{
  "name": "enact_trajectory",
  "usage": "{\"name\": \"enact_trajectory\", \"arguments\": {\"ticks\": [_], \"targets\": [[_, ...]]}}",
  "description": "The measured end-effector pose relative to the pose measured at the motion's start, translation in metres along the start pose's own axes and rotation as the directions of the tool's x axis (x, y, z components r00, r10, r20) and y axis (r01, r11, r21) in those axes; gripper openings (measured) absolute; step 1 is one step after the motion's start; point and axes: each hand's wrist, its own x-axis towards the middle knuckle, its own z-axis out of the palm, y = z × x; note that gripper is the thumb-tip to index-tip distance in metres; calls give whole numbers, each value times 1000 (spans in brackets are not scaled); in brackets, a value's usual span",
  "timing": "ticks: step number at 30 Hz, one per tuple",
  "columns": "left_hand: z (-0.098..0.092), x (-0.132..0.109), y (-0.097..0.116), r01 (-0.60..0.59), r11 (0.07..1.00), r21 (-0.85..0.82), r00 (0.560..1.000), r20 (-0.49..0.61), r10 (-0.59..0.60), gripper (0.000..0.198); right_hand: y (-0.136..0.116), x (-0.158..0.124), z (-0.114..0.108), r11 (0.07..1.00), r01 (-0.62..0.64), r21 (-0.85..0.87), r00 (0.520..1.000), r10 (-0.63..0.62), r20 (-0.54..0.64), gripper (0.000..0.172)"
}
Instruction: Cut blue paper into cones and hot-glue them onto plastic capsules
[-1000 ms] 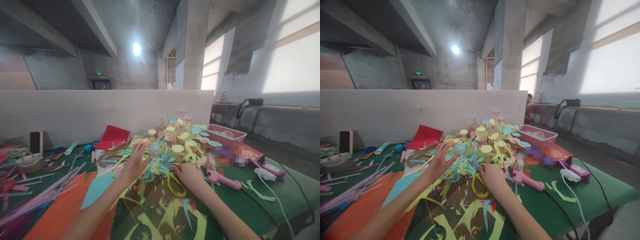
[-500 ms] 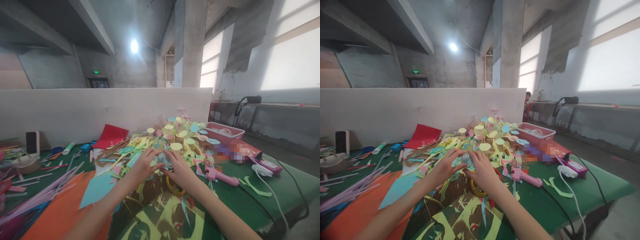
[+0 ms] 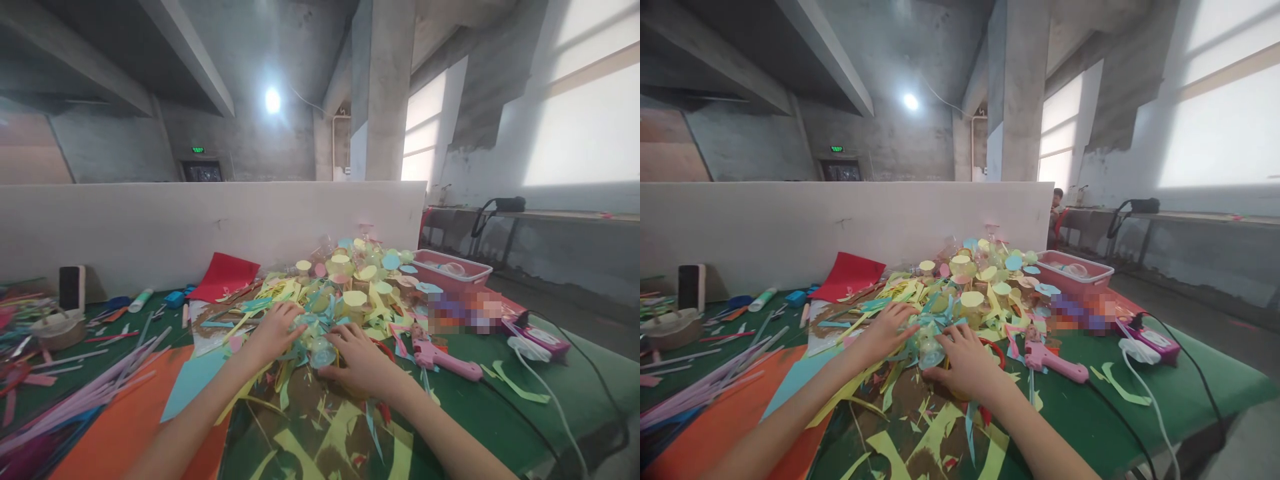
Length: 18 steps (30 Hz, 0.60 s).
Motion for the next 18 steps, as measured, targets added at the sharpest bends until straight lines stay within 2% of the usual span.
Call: {"name": "enact_trajectory", "arguments": {"ticks": [5,10,18], "targets": [[9,-6,3,-74,995,60,996,60,70,8,2,-3,5,1000,17,-13,996,-16,84,63],[7,-5,9,-97,991,89,995,47,93,17,2,-3,5,999,35,-3,995,-34,91,66],[-7,8,12,-93,993,71,991,-93,99,16,1,1,1,999,46,-23,998,-45,31,40]]}}
